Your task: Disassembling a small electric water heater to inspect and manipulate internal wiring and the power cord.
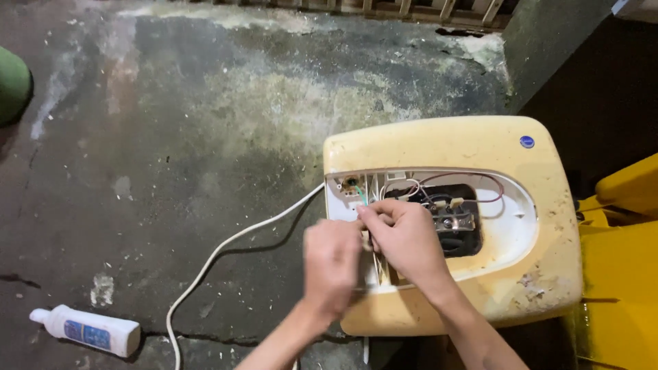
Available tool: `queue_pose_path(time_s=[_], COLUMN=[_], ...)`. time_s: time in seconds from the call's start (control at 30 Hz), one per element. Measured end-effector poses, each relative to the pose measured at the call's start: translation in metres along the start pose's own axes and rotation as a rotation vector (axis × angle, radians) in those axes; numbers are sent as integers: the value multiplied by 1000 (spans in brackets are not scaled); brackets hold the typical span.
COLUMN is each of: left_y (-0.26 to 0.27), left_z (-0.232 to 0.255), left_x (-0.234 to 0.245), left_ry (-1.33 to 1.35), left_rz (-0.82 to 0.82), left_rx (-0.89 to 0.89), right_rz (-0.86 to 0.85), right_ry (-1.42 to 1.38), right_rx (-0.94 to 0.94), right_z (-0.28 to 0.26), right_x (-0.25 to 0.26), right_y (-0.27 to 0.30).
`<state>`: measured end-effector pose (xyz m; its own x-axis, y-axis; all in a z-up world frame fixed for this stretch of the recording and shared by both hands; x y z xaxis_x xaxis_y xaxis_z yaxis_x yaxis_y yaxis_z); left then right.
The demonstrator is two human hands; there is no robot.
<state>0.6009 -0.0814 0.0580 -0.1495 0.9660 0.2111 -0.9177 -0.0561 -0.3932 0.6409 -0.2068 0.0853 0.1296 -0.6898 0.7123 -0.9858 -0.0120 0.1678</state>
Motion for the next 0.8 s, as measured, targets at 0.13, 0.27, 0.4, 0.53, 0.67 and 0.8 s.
queue_pose_path(time_s=[0.13, 0.27, 0.4, 0.53, 0.67, 0.8], left_y=[-20, -29, -22, -31, -41, -44], left_z=[-82, -200, -238, -262, -275, -274], left_x=[49, 23, -1, 2, 4, -6], left_ry=[0, -287, -330, -293, -315, -321], left_rz=[206, -175, -187, -78, -86, -166], left_rx=[29, 314, 283, 344, 360, 240], right_rz=[203, 333, 367, 520, 712, 885], right_ry=[-76, -79, -113, -31, 141, 168], right_rx=[51, 75, 141, 298, 470, 525], right_z=[12, 11, 15, 9, 17, 75], right_x=[5, 9, -6, -13, -11, -35], right_y=[-3, 9, 19, 53, 96, 136])
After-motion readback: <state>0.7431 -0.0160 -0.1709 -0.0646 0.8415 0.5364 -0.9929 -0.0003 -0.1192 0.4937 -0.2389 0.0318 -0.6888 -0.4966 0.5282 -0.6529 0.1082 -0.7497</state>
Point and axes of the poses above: each hand's wrist, its own y-axis away from the middle knuckle, its own x-axis out of the back of the hand, z = x × y, the point moved 9 cm from there along -y, towards the middle knuckle, and after that the axes turned 12 degrees about y, right-handed, at the moved point
